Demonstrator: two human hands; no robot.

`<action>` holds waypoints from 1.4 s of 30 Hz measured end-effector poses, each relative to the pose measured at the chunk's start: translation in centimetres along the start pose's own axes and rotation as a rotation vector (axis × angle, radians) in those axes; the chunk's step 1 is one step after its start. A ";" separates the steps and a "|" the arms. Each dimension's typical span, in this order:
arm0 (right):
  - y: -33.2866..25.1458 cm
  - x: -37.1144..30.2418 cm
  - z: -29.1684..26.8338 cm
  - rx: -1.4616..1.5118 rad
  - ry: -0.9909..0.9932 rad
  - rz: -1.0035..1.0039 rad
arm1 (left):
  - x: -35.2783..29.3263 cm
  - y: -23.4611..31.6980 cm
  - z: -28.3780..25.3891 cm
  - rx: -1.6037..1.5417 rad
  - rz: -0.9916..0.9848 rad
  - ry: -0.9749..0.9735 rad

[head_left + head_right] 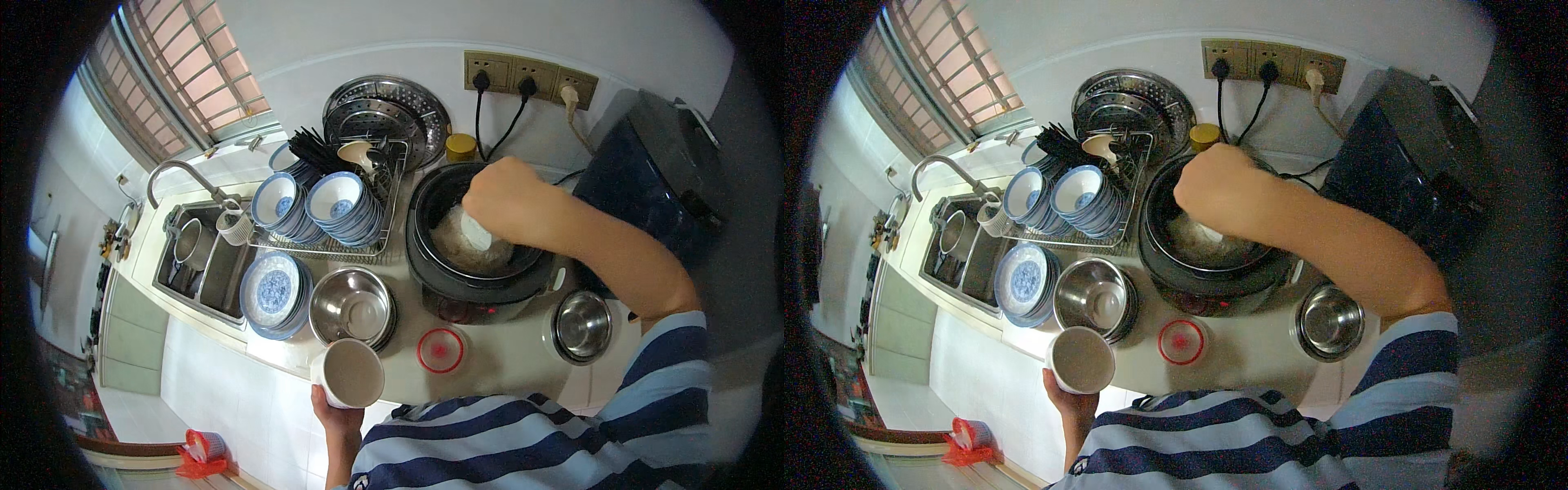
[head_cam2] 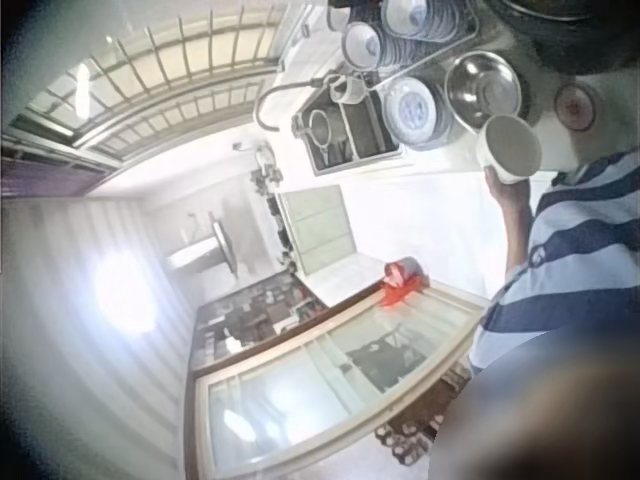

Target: The person scoops cooked rice from a rice cooker into a bowl using a rice paddle, then closes the cooker. The person then washes a metal pot in the sink using a sponge and running water.

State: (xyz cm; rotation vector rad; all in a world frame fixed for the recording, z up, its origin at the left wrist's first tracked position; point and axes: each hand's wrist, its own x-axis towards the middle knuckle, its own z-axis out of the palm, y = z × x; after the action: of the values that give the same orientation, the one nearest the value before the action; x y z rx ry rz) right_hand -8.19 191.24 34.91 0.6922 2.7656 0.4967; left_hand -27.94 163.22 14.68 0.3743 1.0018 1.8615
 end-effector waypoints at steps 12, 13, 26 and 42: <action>-1.1 3.7 6.3 0.165 -0.077 -0.029 | 1.2 0.0 2.6 0.079 -0.012 -0.032; -0.9 3.6 6.7 0.170 -0.071 -0.035 | 1.2 0.0 2.8 0.100 -0.015 -0.022; -1.5 2.5 6.6 0.018 0.046 -0.225 | -0.2 0.3 1.6 0.107 -0.004 -0.047; 0.0 0.8 9.8 0.719 -0.055 0.419 | -0.1 -0.3 1.5 -0.012 -0.040 -0.072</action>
State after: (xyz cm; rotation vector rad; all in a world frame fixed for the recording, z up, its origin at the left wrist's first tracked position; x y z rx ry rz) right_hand -5.77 194.21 25.83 1.4190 2.7136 -0.4849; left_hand -26.73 163.88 15.35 0.4080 0.9425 1.8053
